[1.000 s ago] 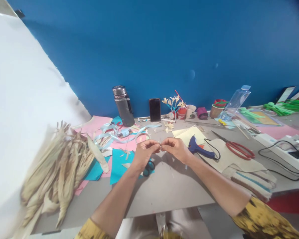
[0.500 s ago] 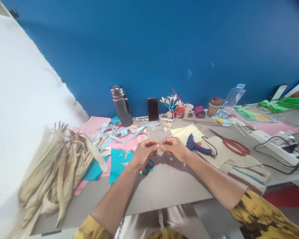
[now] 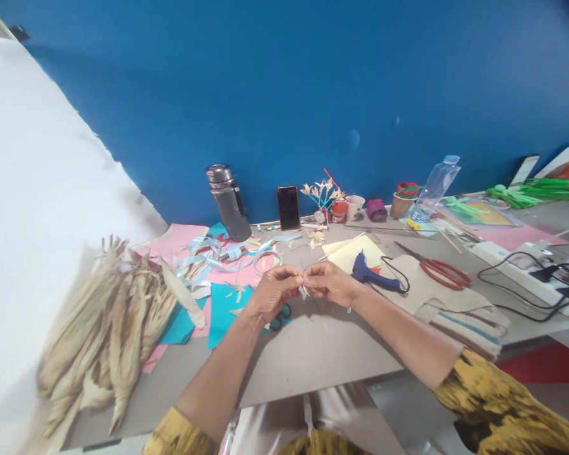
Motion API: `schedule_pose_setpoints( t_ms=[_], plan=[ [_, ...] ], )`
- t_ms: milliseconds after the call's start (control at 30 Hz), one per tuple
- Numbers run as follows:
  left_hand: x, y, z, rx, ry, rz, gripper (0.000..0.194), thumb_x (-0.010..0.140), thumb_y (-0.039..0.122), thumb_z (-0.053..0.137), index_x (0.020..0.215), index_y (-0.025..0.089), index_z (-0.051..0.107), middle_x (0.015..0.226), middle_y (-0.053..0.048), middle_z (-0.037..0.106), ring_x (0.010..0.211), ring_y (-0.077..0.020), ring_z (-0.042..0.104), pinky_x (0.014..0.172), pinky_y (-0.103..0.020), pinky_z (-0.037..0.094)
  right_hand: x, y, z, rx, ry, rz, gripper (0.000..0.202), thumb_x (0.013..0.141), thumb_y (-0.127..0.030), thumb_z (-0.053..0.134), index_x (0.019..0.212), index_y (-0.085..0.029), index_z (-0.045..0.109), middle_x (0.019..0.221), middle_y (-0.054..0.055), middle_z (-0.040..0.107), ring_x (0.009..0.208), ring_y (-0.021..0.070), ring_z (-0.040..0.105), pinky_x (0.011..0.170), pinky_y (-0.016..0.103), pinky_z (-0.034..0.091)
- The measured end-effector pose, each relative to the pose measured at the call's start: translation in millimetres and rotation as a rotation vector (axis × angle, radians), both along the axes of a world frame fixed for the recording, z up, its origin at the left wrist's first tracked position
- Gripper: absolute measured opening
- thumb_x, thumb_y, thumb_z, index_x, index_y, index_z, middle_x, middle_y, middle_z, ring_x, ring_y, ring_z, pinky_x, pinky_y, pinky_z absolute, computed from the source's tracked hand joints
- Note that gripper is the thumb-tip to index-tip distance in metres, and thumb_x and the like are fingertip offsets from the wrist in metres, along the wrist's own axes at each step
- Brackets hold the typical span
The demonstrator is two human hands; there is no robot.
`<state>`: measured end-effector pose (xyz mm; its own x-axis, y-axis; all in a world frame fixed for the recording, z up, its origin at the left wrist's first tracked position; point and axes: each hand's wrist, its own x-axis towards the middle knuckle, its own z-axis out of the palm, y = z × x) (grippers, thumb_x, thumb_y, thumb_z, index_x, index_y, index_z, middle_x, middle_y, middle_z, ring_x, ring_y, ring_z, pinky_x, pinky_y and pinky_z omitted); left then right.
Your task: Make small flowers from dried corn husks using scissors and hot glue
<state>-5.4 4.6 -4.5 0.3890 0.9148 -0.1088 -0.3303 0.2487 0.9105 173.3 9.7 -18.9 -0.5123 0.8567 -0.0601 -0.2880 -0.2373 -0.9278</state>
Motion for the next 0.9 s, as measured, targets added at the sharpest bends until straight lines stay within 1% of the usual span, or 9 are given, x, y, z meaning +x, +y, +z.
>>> schedule_pose_setpoints(
  t_ms=[167, 267, 333, 433, 500, 600, 667, 767, 900],
  plan=[
    [-1.9, 2.5, 0.2, -0.029, 0.009, 0.063, 0.031, 0.054, 0.027, 0.091, 0.067, 0.014, 0.065, 0.061, -0.001, 0.065, 0.059, -0.0126, 0.062, 0.061, -0.025, 0.046, -2.9, -4.1, 7.0, 0.153, -0.164, -0.115, 0.031, 0.068, -0.045, 0.080, 0.072, -0.015, 0.073, 0.070, 0.003, 0.069, 0.051, 0.0079, 0.043, 0.048, 0.023, 0.033],
    [-2.9, 5.0, -1.6, -0.024, 0.012, 0.108, 0.028, 0.056, 0.027, 0.088, 0.065, 0.015, 0.064, 0.053, 0.002, 0.059, 0.054, -0.0117, 0.059, 0.061, -0.026, 0.046, -4.2, -6.0, 6.8, 0.282, -0.324, -0.175, 0.029, 0.076, -0.045, 0.071, 0.074, -0.016, 0.074, 0.072, 0.004, 0.071, 0.054, 0.0092, 0.046, 0.050, 0.023, 0.034],
    [-3.2, 5.9, -2.8, -0.011, 0.024, 0.129, 0.026, 0.057, 0.026, 0.086, 0.063, 0.015, 0.064, 0.049, 0.003, 0.055, 0.050, -0.0107, 0.055, 0.059, -0.026, 0.045, -5.4, -6.9, 5.5, 0.313, -0.374, -0.183, 0.027, 0.079, -0.042, 0.069, 0.076, -0.015, 0.074, 0.073, 0.004, 0.072, 0.055, 0.0095, 0.047, 0.051, 0.023, 0.035],
    [-3.3, 5.4, -3.5, -0.005, 0.036, 0.169, 0.024, 0.057, 0.024, 0.084, 0.061, 0.014, 0.063, 0.049, 0.004, 0.052, 0.048, -0.0079, 0.050, 0.055, -0.023, 0.042, -7.5, -7.1, 4.0, 0.288, -0.394, -0.199, 0.022, 0.077, -0.036, 0.071, 0.074, -0.015, 0.073, 0.069, 0.003, 0.072, 0.052, 0.0085, 0.045, 0.051, 0.023, 0.034],
    [-3.4, 4.4, -2.9, -0.013, 0.030, 0.158, 0.024, 0.058, 0.024, 0.085, 0.065, 0.014, 0.066, 0.052, 0.004, 0.052, 0.048, -0.0066, 0.048, 0.055, -0.022, 0.041, -8.1, -6.5, 4.0, 0.241, -0.375, -0.214, 0.019, 0.074, -0.033, 0.072, 0.069, -0.014, 0.071, 0.063, 0.002, 0.069, 0.049, 0.0073, 0.041, 0.049, 0.023, 0.031],
    [-3.8, 2.5, -1.1, -0.021, 0.013, 0.062, 0.032, 0.061, 0.028, 0.088, 0.086, 0.014, 0.073, 0.066, 0.001, 0.061, 0.055, -0.0074, 0.053, 0.058, -0.022, 0.043, -7.1, -4.5, 4.5, 0.141, -0.244, -0.200, 0.019, 0.070, -0.033, 0.073, 0.066, -0.015, 0.069, 0.061, 0.001, 0.067, 0.046, 0.0062, 0.038, 0.046, 0.023, 0.027],
    [-4.0, 1.4, 0.2, -0.006, 0.012, 0.002, 0.039, 0.062, 0.030, 0.088, 0.094, 0.014, 0.073, 0.076, -0.003, 0.066, 0.061, -0.0091, 0.057, 0.061, -0.023, 0.045, -6.0, -3.2, 4.6, 0.097, -0.159, -0.174, 0.022, 0.069, -0.035, 0.075, 0.065, -0.015, 0.068, 0.060, 0.001, 0.066, 0.046, 0.0059, 0.038, 0.046, 0.022, 0.026],
    [-4.0, -0.1, 2.0, 0.017, 0.026, -0.011, 0.035, 0.064, 0.034, 0.088, 0.087, 0.013, 0.073, 0.078, -0.004, 0.066, 0.064, -0.0100, 0.059, 0.062, -0.023, 0.046, -5.3, -2.3, 4.3, 0.090, -0.113, -0.146, 0.025, 0.068, -0.037, 0.077, 0.064, -0.014, 0.067, 0.058, 0.001, 0.065, 0.046, 0.0059, 0.038, 0.046, 0.022, 0.026],
    [-3.9, -1.1, 4.6, 0.014, 0.032, 0.038, 0.033, 0.062, 0.037, 0.089, 0.081, 0.014, 0.073, 0.072, -0.002, 0.063, 0.058, -0.0080, 0.055, 0.059, -0.022, 0.045, -6.3, -2.5, 3.0, 0.091, -0.132, -0.136, 0.025, 0.069, -0.038, 0.077, 0.064, -0.015, 0.068, 0.058, 0.000, 0.065, 0.046, 0.0063, 0.037, 0.046, 0.023, 0.027]
  ],
)
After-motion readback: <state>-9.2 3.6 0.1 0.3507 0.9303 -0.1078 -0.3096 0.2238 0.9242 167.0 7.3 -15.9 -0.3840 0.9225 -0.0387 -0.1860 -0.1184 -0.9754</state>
